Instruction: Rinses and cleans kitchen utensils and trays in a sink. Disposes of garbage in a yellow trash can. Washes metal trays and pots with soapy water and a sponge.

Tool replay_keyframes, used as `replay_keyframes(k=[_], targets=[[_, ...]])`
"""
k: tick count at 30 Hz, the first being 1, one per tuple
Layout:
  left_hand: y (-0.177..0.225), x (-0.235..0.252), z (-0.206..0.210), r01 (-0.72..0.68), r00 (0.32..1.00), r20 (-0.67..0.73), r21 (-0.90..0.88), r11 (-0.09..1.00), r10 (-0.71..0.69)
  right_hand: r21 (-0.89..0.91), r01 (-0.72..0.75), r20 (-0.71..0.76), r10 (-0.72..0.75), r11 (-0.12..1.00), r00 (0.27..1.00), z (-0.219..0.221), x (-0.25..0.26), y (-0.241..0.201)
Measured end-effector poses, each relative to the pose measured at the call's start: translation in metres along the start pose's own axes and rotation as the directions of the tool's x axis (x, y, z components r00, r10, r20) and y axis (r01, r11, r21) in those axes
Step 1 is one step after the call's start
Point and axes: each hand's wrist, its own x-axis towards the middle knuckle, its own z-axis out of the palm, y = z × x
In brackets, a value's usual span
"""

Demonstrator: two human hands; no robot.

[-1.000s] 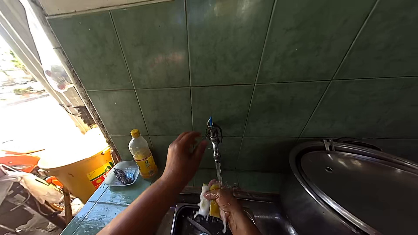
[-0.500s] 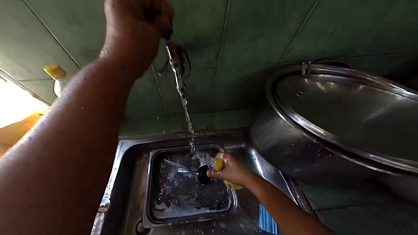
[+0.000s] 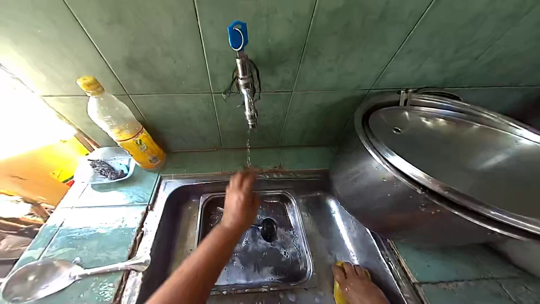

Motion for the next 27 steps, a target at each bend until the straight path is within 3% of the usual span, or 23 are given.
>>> replay_keyframes(k=[1, 2, 4, 8, 11, 13, 16, 18, 19, 21, 23, 25, 27], targets=[[-0.011, -0.018, 0.019, 0.068, 0.969, 0.232, 0.06, 0.996, -0.08, 0.0, 0.022, -0.016, -0.022, 1.0, 1.0, 0.0, 0.0, 0.002], [-0.02, -0.029, 0.033, 0.108, 0.884, 0.44, 0.136, 0.985, -0.158, 0.008, 0.044, -0.022, -0.044, 0.999, 0.999, -0.001, 0.001, 0.004], [-0.033, -0.046, 0.047, 0.107, 0.732, 0.638, 0.24, 0.965, -0.239, 0.045, 0.097, 0.013, -0.098, 0.994, 0.995, -0.011, 0.001, 0.01], [-0.042, -0.075, 0.054, 0.001, 0.725, 0.665, 0.26, 0.966, -0.179, 0.061, 0.25, 0.137, -0.256, 0.966, 0.957, -0.042, 0.011, 0.022], [-0.035, -0.087, 0.05, 0.045, 0.682, 0.718, 0.147, 0.988, -0.138, 0.075, 0.355, 0.172, -0.363, 0.932, 0.916, -0.066, 0.029, 0.025], [-0.033, -0.09, 0.042, 0.132, 0.658, 0.739, 0.074, 0.988, -0.143, 0.103, 0.39, 0.132, -0.401, 0.915, 0.907, -0.086, 0.04, 0.024], [-0.038, -0.097, 0.03, 0.22, 0.752, 0.649, -0.079, 0.972, -0.117, 0.015, 0.351, 0.082, -0.351, 0.936, 0.933, -0.109, 0.052, 0.017], [-0.036, -0.096, 0.018, 0.314, 0.775, 0.614, -0.167, 0.935, -0.151, -0.058, 0.283, -0.034, -0.285, 0.957, 0.958, -0.117, 0.051, 0.007], [-0.031, -0.094, 0.011, 0.403, 0.747, 0.639, -0.212, 0.891, -0.186, -0.037, 0.256, -0.15, -0.259, 0.966, 0.954, -0.117, 0.049, 0.001], [-0.02, -0.091, 0.001, 0.598, 0.659, 0.712, -0.298, 0.745, -0.244, 0.141, 0.316, -0.497, -0.209, 0.938, 0.842, -0.105, 0.047, -0.015], [-0.007, -0.09, 0.0, 0.686, 0.623, 0.738, -0.355, 0.635, -0.26, 0.35, 0.514, -0.737, -0.108, 0.783, 0.667, -0.087, 0.047, -0.047], [0.009, -0.092, 0.008, 0.644, 0.705, 0.656, -0.435, 0.629, -0.269, 0.428, 0.673, -0.809, -0.077, 0.603, 0.583, -0.069, 0.044, -0.093], [0.021, -0.096, 0.02, 0.534, 0.829, 0.482, -0.528, 0.661, -0.284, 0.356, 0.693, -0.837, -0.116, 0.627, 0.535, -0.061, 0.053, -0.13]])
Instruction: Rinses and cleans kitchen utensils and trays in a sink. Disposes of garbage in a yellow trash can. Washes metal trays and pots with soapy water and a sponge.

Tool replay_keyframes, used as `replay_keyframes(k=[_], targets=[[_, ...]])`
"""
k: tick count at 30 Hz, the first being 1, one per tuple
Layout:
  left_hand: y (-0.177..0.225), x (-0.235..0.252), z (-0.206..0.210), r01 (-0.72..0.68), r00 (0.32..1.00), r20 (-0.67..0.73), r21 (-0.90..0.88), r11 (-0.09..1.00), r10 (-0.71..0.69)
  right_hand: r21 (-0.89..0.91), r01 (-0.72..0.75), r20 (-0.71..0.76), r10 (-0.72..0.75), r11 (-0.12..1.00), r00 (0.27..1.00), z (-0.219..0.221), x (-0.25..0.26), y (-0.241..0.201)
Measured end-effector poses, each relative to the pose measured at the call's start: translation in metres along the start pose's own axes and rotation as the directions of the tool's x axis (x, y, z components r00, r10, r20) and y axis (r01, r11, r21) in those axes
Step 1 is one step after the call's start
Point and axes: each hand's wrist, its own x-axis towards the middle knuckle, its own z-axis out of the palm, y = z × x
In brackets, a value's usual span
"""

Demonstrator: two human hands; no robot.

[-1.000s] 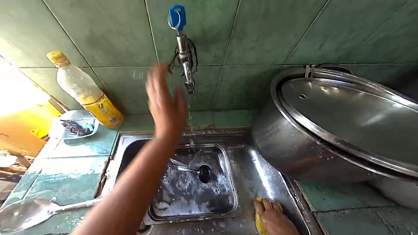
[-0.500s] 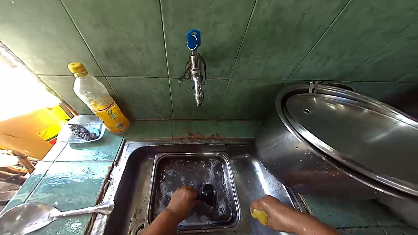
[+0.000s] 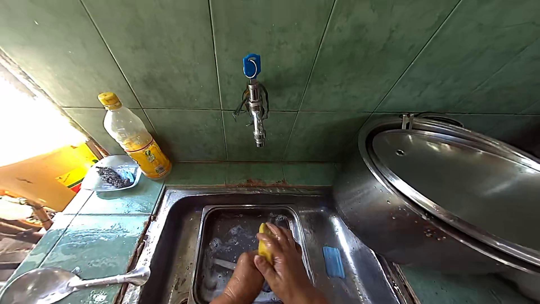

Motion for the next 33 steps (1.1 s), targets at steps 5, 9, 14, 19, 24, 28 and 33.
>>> replay_keyframes(k=[5, 9, 14, 19, 24, 28, 33], targets=[[-0.009, -0.006, -0.002, -0.112, 0.992, -0.046, 0.113, 0.987, 0.118, 0.1, -0.321, 0.007, 0.322, 0.942, 0.947, 0.012, 0.042, 0.005], [-0.018, 0.0, -0.013, -0.06, 0.988, -0.124, 0.246, 0.967, 0.093, -0.007, 0.118, -0.063, -0.118, 0.993, 0.991, 0.042, 0.01, 0.001], [-0.01, -0.015, -0.019, -0.124, 0.991, 0.002, 0.412, 0.903, 0.135, 0.219, -0.302, 0.227, 0.253, 0.928, 0.941, 0.012, 0.039, 0.026], [-0.035, -0.008, -0.02, -0.377, 0.692, 0.019, 0.863, 0.338, 0.722, 0.298, -0.716, 0.361, 0.62, 0.631, 0.696, -0.013, 0.055, 0.032], [-0.007, 0.005, -0.024, -0.153, 0.873, 0.022, 0.961, 0.231, 0.488, -0.14, -0.306, 0.258, 0.333, 0.942, 0.907, -0.003, 0.043, -0.002], [0.078, 0.013, -0.039, 0.029, 0.959, 0.065, 0.945, 0.325, -0.275, -0.192, 0.1, 0.289, -0.041, 0.976, 0.956, 0.013, 0.024, -0.005], [0.109, 0.007, -0.042, 0.006, 0.92, 0.103, 0.961, 0.276, -0.377, -0.361, 0.231, 0.147, -0.19, 0.904, 0.971, 0.012, 0.039, 0.013]])
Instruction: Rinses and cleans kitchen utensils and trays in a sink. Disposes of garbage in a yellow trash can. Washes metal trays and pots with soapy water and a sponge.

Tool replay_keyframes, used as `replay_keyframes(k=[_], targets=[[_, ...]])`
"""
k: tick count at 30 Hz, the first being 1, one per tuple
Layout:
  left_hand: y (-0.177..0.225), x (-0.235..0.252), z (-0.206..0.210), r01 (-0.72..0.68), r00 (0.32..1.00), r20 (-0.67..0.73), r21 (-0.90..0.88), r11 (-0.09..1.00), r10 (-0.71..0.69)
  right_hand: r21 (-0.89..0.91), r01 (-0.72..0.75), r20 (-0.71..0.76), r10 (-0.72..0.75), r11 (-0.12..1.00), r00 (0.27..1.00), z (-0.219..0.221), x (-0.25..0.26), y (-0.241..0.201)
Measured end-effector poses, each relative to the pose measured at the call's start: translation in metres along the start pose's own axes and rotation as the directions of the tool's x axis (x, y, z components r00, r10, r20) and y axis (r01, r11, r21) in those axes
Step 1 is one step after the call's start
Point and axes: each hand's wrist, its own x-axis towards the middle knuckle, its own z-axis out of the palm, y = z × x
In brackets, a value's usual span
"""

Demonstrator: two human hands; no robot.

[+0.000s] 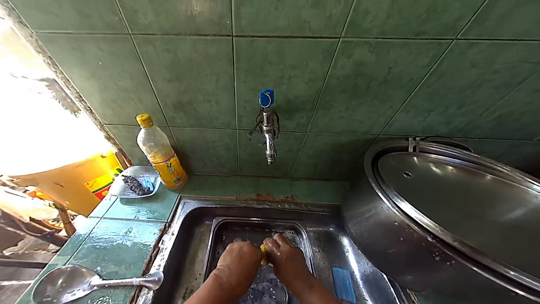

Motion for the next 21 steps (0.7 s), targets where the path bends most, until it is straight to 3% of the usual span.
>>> replay_keyframes(k=[2, 4, 6, 9, 11, 12, 14, 16, 19, 21], targets=[[-0.012, 0.0, 0.009, -0.021, 0.997, -0.076, -0.038, 0.999, 0.019, -0.006, 0.02, -0.139, -0.021, 1.0, 0.99, -0.003, 0.008, 0.009], [-0.032, 0.006, 0.035, -0.137, 0.966, -0.251, -0.289, 0.947, 0.063, 0.043, -0.057, -0.225, 0.065, 0.997, 0.972, -0.016, 0.016, 0.014], [-0.032, 0.015, 0.068, -0.285, 0.912, -0.41, -0.609, 0.74, 0.014, 0.092, -0.131, -0.318, 0.153, 0.987, 0.935, -0.023, 0.025, 0.016], [0.002, 0.019, 0.093, -0.295, 0.863, -0.462, -0.789, 0.539, -0.204, 0.302, -0.302, -0.337, 0.398, 0.904, 0.853, -0.016, 0.028, 0.011], [0.023, 0.021, 0.099, -0.244, 0.831, -0.463, -0.802, 0.545, -0.308, 0.52, -0.464, -0.237, 0.643, 0.717, 0.729, -0.005, 0.026, 0.007], [0.031, 0.02, 0.1, -0.218, 0.823, -0.462, -0.795, 0.566, -0.332, 0.64, -0.515, -0.16, 0.755, 0.57, 0.636, 0.002, 0.025, 0.004], [0.044, 0.017, 0.102, -0.17, 0.815, -0.461, -0.769, 0.616, -0.35, 0.843, -0.484, 0.005, 0.895, 0.236, 0.446, 0.016, 0.022, -0.002], [0.05, 0.015, 0.111, -0.154, 0.783, -0.504, -0.725, 0.671, -0.364, 0.917, -0.397, 0.176, 0.929, -0.035, 0.325, 0.018, 0.02, -0.014], [0.05, 0.021, 0.131, -0.212, 0.664, -0.637, -0.664, 0.717, -0.393, 0.899, -0.333, 0.391, 0.866, -0.285, 0.313, 0.011, 0.016, -0.028], [0.048, 0.028, 0.138, -0.267, 0.605, -0.677, -0.669, 0.694, -0.419, 0.856, -0.35, 0.498, 0.786, -0.38, 0.366, 0.005, 0.01, -0.039]])
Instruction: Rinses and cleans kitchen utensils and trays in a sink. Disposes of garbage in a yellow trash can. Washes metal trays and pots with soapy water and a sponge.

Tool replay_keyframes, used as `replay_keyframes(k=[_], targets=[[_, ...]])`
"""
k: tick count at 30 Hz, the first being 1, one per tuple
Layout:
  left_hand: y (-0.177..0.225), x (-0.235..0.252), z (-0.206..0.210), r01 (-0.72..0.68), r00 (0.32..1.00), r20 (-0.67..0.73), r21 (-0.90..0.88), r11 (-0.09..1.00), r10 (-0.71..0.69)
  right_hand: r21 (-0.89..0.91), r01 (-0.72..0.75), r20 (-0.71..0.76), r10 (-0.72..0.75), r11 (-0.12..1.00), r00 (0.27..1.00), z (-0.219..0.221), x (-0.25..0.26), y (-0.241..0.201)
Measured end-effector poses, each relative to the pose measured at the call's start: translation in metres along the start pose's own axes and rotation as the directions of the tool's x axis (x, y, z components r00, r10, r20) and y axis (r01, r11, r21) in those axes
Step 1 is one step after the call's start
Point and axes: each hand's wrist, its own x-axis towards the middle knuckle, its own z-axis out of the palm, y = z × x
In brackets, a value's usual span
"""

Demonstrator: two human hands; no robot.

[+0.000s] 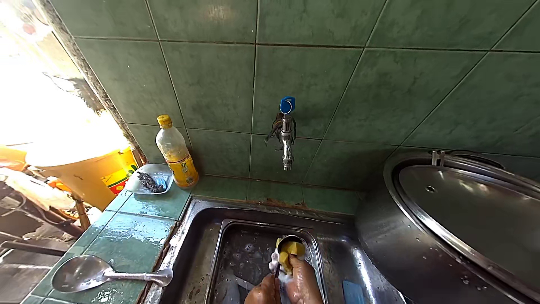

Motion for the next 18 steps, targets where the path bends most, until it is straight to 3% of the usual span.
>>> replay_keyframes(k=[3, 7, 9, 12, 16, 18], targets=[[-0.01, 0.008, 0.003, 0.014, 1.0, -0.018, -0.079, 0.997, -0.016, -0.094, -0.029, 0.154, 0.043, 0.995, 0.987, 0.001, -0.023, 0.01], [-0.022, 0.03, -0.033, -0.012, 0.979, 0.199, -0.11, 0.994, 0.034, -0.2, 0.166, 0.202, -0.125, 0.966, 0.971, -0.007, -0.01, -0.002], [-0.023, 0.055, -0.056, 0.073, 0.986, 0.163, -0.192, 0.979, -0.041, -0.335, 0.298, 0.344, -0.178, 0.894, 0.922, -0.009, -0.001, -0.013], [-0.018, 0.086, -0.072, 0.094, 0.989, 0.146, -0.41, 0.907, -0.037, -0.476, 0.448, 0.573, -0.12, 0.757, 0.81, 0.004, -0.016, -0.014], [-0.02, 0.106, -0.089, 0.264, 0.962, 0.095, -0.572, 0.776, -0.257, -0.515, 0.501, 0.657, -0.055, 0.695, 0.752, 0.011, -0.053, -0.004], [-0.03, 0.11, -0.099, 0.378, 0.894, 0.085, -0.668, 0.641, -0.439, -0.517, 0.515, 0.68, -0.037, 0.684, 0.732, 0.004, -0.068, -0.003]])
